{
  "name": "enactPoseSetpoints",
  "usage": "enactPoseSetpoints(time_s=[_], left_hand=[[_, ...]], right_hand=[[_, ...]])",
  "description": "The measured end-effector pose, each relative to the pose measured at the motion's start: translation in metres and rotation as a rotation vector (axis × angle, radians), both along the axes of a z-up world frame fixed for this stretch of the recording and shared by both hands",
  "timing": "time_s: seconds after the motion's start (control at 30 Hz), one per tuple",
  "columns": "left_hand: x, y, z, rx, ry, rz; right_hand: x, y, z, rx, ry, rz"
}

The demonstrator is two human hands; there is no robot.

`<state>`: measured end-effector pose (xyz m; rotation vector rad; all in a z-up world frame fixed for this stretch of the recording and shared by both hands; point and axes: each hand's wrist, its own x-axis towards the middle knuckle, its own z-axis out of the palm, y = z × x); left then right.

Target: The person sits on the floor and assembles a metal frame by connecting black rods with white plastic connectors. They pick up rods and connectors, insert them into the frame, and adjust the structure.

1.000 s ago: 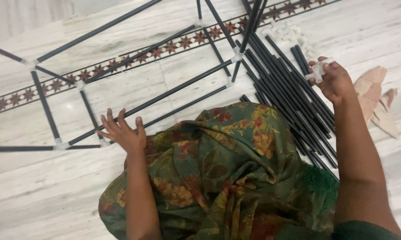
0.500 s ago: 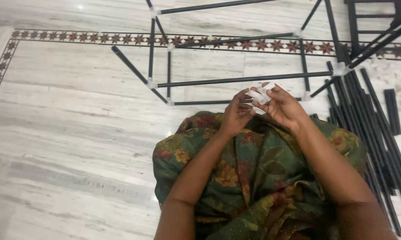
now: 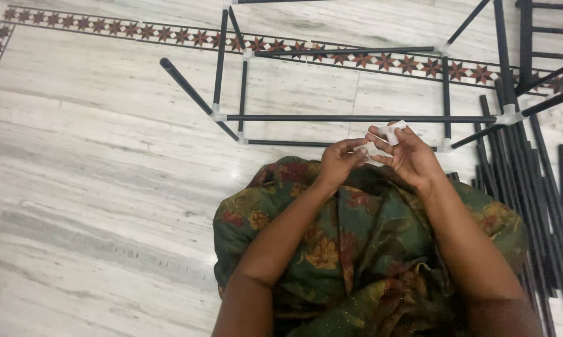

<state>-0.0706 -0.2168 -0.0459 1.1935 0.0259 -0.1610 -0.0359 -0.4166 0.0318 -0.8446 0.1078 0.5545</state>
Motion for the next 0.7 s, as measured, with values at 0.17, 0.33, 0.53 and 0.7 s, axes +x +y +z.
enactPoseSetpoints(time_s=[0.17,0.33,0.53,0.7], left_hand=[[0.014,0.015,-0.008,-0.232,0.189,0.193],[0.01,0.012,-0.006,-0.398,0.24,0.208],[-0.003,0.004,0.003,-0.437,0.192,0.049],[-0.01,-0.007,0.005,-0.344,0.186,0.035]], right_hand=[[0.004,-0.008,-0.005,0.065,0.013,-0.021],[-0.01,0.005,-0.012,-0.362,-0.147,-0.058],[-0.025,0.026,-0.024,-0.691,-0.44,-0.074],[-0.022,0.025,-0.028,-0.652,-0.48,-0.187]])
